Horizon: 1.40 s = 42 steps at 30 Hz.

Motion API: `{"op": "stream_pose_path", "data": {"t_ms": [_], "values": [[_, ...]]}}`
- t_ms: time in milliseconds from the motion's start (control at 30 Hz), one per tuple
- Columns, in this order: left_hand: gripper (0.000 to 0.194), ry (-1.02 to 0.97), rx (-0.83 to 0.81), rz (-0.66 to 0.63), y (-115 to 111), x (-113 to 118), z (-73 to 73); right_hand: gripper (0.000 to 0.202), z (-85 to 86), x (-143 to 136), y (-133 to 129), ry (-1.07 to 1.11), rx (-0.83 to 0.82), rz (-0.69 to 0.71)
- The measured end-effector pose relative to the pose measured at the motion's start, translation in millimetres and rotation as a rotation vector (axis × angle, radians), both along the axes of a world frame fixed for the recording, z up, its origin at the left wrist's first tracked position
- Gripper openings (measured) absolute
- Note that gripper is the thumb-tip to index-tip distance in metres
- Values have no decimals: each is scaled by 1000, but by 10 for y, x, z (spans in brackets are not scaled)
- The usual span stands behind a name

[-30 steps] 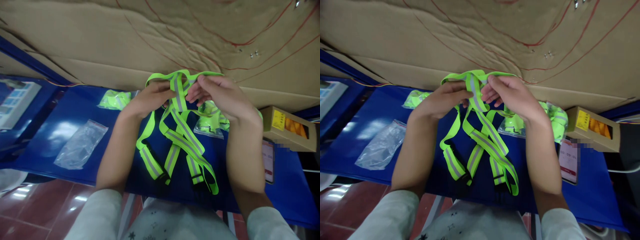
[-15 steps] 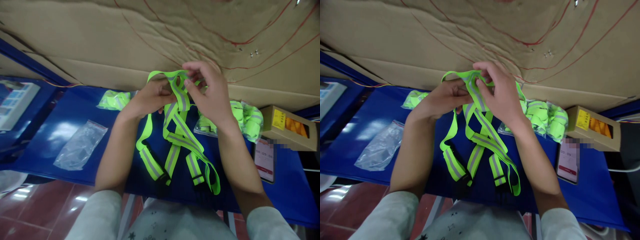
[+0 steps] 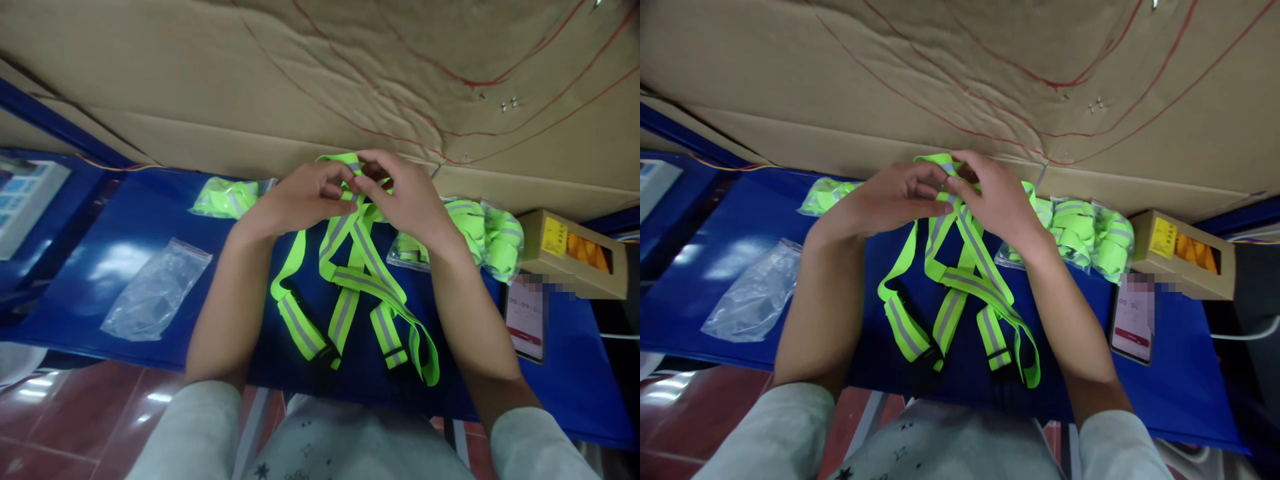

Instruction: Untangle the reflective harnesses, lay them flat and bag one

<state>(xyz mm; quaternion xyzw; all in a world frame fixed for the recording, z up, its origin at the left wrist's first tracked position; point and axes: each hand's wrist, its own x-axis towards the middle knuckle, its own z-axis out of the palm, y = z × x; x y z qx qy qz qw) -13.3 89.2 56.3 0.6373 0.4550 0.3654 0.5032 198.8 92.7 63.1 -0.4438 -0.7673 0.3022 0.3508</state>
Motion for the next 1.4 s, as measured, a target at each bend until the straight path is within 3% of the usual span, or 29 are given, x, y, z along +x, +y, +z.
{"op": "stream_pose_path", "data": {"t_ms": [100,333,467,567,733,833,1000,1200,1400], "values": [[23,188,50,-184,26,-79,-9,22,-84,34,96,58,-13,-58],[26,154,-22,-33,28,-26,-78,22,-105,73,165,80,-17,-39],[19,172,191,156,40,75,-89,24,-83,51,142,141,-32,29],[15,190,313,154,49,108,-85,22,-63,32,119,176,-76,23],[15,1,259,99,70,155,-109,42,-3,24,81,179,-41,87],[17,-187,134,74,101,216,-157,48,42,27,60,74,-22,23],[6,-314,-11,11,133,248,-190,51,66,15,22,-115,192,-11],[8,-207,145,-47,66,130,-25,51,61,-15,-30,-292,305,-49],[20,-283,306,-145,19,58,85,50,104,13,-59,-325,518,21]]}}
